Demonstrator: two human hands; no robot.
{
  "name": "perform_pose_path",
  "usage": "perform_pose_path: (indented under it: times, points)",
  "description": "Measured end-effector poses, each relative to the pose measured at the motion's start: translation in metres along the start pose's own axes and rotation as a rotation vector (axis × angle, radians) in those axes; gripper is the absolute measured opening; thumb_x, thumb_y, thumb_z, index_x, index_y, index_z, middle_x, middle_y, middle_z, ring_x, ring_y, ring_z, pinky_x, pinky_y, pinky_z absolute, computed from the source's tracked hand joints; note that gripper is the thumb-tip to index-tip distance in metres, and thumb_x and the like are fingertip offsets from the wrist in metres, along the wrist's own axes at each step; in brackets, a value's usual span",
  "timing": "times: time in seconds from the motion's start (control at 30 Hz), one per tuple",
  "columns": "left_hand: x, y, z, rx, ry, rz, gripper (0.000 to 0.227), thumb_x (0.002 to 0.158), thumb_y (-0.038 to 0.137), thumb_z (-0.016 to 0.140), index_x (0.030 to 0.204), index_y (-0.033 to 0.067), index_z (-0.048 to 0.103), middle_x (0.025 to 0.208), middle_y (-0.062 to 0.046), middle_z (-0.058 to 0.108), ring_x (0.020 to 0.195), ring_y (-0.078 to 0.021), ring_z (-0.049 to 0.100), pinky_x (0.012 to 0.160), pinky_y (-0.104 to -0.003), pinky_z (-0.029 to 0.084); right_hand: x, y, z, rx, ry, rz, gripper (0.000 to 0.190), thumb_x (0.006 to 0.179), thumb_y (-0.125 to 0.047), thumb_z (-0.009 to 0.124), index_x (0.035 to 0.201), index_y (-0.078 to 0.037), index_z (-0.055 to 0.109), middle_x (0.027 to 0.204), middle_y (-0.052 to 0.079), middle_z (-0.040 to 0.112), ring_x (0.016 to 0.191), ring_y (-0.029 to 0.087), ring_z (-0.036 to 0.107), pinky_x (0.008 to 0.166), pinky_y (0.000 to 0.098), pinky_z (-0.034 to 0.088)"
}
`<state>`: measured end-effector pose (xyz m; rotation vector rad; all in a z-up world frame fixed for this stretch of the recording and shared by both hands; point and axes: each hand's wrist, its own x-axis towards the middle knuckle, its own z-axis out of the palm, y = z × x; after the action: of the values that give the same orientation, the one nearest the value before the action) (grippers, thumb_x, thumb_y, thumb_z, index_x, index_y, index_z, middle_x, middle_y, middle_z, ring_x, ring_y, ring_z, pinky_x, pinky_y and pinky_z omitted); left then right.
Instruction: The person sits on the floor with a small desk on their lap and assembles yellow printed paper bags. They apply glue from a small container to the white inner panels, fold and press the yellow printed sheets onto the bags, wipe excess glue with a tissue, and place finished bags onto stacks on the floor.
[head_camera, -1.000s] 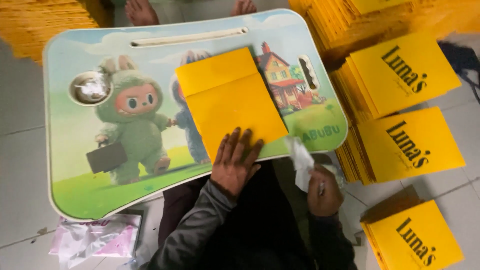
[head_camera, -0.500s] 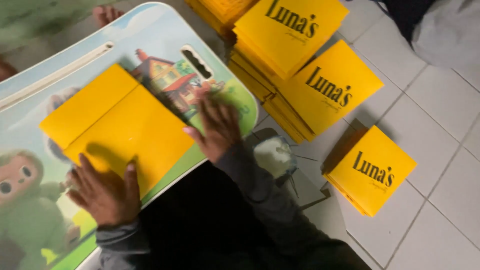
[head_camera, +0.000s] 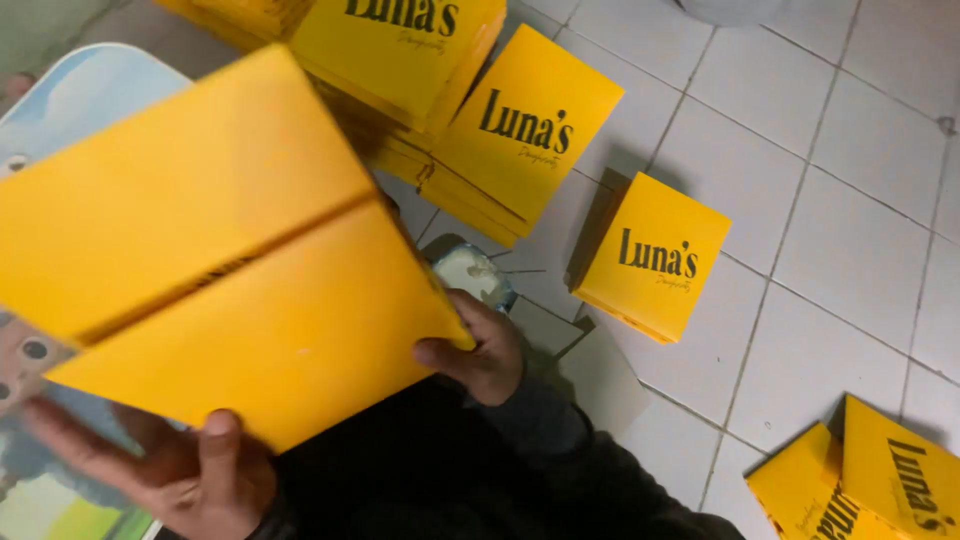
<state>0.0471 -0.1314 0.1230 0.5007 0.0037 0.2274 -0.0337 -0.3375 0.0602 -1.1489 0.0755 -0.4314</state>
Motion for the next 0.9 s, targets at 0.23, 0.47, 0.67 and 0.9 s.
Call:
perform_pose_path:
  times: [0.23, 0.47, 0.67, 0.9]
  points:
    - [-0.008, -0.113, -0.054, 0.648, -0.991, -0.295, 0.032, 0.086, 0.015, 0.065, 0.113, -0.0005, 0.059, 0.118, -0.021, 0.067, 0.113, -0.0366, 0.068, 0.102, -0.045, 0.056, -0.068, -0.038, -0.176, -0.381, -0.106, -0.169, 0.024, 0.098, -0.015, 0.067, 0.117, -0.001, 0.068, 0.133, 0.021, 0.064, 0.121, 0.032, 0.066, 0.104, 0.0371, 0.055]
    - [-0.063, -0.172, -0.023, 0.523, -1.313, -0.235, 0.022, 0.094, 0.018, 0.065, 0.110, 0.0034, 0.069, 0.122, -0.014, 0.065, 0.127, -0.0368, 0.058, 0.120, -0.058, 0.043, -0.152, -0.010, -0.236, 0.306, 0.393, 0.086, 0.084, 0.100, -0.059, 0.035, 0.158, 0.001, 0.027, 0.167, 0.024, 0.024, 0.148, 0.045, 0.029, 0.117, 0.0533, 0.029]
    - [-0.108, -0.235, -0.014, 0.634, -1.337, -0.376, 0.024, 0.102, 0.006, 0.057, 0.118, 0.0044, 0.075, 0.157, -0.027, 0.031, 0.129, -0.0509, 0.051, 0.106, -0.064, 0.048, -0.149, -0.063, -0.233, -0.319, 0.649, 0.185, 0.088, 0.088, -0.024, 0.075, 0.164, -0.009, 0.032, 0.106, 0.012, 0.071, 0.110, 0.027, 0.067, 0.126, 0.0568, 0.006]
    - [-0.127, -0.340, -0.024, 0.653, -1.213, -1.009, 0.055, 0.112, 0.025, 0.037, 0.162, 0.0101, 0.023, 0.152, -0.031, 0.042, 0.130, -0.0441, 0.053, 0.108, -0.062, 0.043, -0.114, -0.050, -0.379, -0.370, 0.928, -0.116, 0.074, 0.096, -0.013, 0.075, 0.161, -0.011, 0.039, 0.134, 0.027, 0.062, 0.115, 0.039, 0.067, 0.101, 0.0487, 0.054]
